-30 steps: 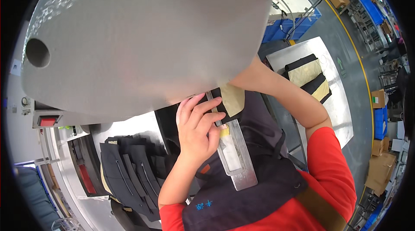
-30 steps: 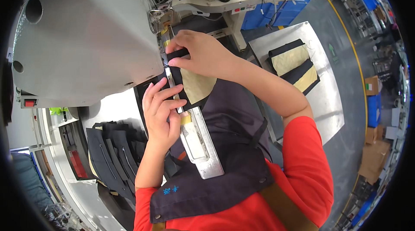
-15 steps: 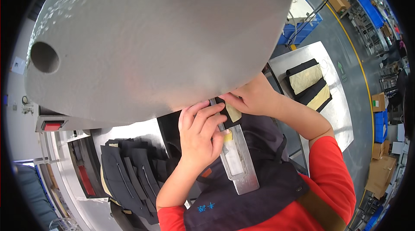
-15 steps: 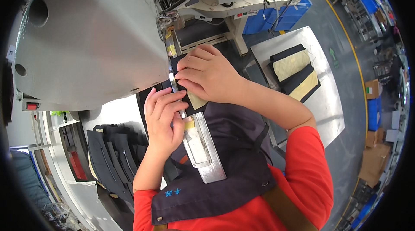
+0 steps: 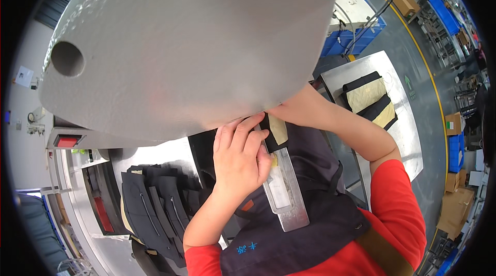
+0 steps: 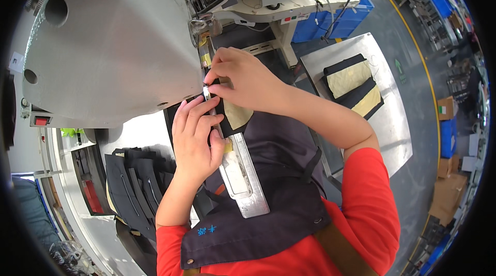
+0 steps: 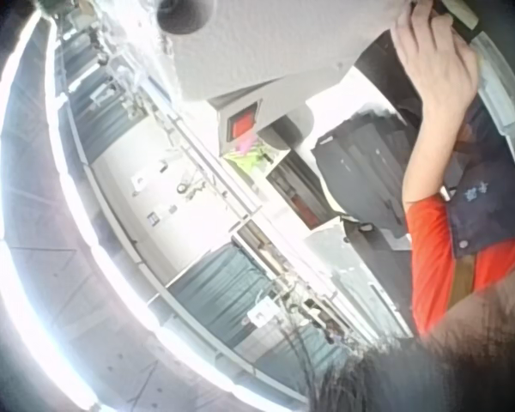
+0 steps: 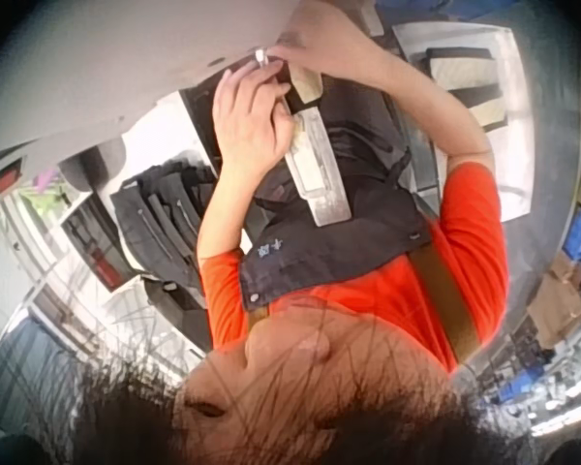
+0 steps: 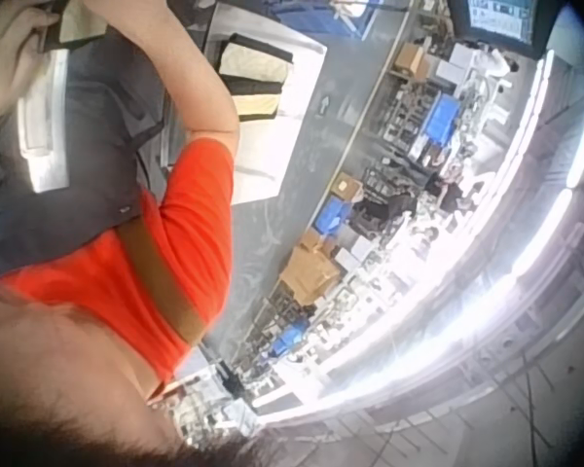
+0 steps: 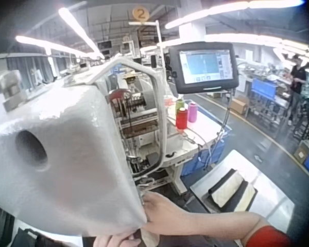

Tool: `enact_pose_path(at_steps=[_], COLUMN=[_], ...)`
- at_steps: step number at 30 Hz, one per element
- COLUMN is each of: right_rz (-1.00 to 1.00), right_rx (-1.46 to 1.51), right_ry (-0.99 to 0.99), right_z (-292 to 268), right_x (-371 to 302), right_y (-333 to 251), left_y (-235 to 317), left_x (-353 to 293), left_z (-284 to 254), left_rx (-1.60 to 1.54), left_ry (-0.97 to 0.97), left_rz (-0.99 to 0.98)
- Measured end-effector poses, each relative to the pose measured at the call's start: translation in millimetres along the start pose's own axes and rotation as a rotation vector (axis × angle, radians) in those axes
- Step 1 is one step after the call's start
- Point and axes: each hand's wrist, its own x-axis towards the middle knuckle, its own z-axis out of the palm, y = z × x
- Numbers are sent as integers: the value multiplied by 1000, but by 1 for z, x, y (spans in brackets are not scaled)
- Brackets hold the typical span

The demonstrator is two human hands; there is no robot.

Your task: The person assembles and sews leather parts and fabric components using an industrial sewing machine.

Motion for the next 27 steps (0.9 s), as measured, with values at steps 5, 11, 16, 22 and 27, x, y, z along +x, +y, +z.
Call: enact_pose_path(at_steps=[5, 11, 16, 22, 27], right_rz=[-33, -307, -381, -461, -465], right_rx=[-145, -395, -465, -554, -551], right_ry=[-113, -48, -29, 0, 14], right_z=[-8, -16, -10, -12, -11], right_x=[6, -2, -20, -24, -24], right_y=[1, -5, -2, -5, -5], left_y=[0, 0, 1, 3, 4], left_x=[-1, -1, -2, -3, -2], left_z=[1, 0, 0, -1, -3], left_rx=[7, 3, 14, 104, 70], left_ry=[-4, -21, -20, 13, 17], left_rz=[-6, -24, -18, 59, 48])
